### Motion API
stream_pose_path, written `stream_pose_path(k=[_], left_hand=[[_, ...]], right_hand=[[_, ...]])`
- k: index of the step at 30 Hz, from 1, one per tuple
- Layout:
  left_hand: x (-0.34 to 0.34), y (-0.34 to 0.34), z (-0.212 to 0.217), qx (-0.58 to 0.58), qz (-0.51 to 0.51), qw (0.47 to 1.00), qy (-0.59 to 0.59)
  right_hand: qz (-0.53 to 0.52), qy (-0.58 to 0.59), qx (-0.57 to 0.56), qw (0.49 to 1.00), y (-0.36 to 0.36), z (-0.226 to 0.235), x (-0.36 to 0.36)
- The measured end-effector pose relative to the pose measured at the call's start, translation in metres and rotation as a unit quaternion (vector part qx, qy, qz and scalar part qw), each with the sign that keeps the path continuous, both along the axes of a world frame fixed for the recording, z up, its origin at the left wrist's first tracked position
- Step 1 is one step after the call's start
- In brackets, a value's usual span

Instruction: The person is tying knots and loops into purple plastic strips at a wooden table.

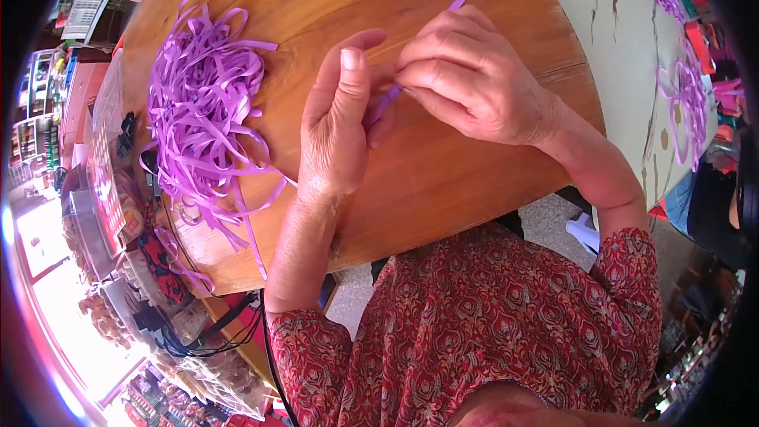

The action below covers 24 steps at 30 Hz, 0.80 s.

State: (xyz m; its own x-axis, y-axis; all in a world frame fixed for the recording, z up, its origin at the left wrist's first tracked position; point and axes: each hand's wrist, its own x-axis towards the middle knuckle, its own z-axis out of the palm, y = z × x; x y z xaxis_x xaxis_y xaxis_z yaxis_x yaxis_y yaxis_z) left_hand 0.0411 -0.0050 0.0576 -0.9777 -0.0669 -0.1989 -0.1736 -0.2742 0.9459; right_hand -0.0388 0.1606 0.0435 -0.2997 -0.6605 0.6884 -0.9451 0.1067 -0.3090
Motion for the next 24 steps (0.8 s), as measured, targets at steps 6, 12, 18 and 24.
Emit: stream_pose_path(k=[6, 12, 18, 24], left_hand=[[0.006, -0.011, -0.008, -0.013, 0.006, 0.999, 0.044], [0.015, -0.013, -0.010, -0.015, 0.001, 0.997, 0.071], [0.013, -0.011, -0.015, -0.036, 0.017, 0.995, 0.087], [0.012, -0.008, -0.019, -0.047, 0.025, 0.992, 0.116]], right_hand=[[-0.006, -0.019, -0.042, 0.999, -0.001, 0.002, -0.004], [-0.004, -0.044, -0.055, 0.997, -0.001, 0.003, -0.004], [0.010, -0.056, -0.044, 0.997, -0.003, 0.002, -0.003], [0.037, -0.048, -0.027, 0.998, -0.005, -0.001, 0.003]])
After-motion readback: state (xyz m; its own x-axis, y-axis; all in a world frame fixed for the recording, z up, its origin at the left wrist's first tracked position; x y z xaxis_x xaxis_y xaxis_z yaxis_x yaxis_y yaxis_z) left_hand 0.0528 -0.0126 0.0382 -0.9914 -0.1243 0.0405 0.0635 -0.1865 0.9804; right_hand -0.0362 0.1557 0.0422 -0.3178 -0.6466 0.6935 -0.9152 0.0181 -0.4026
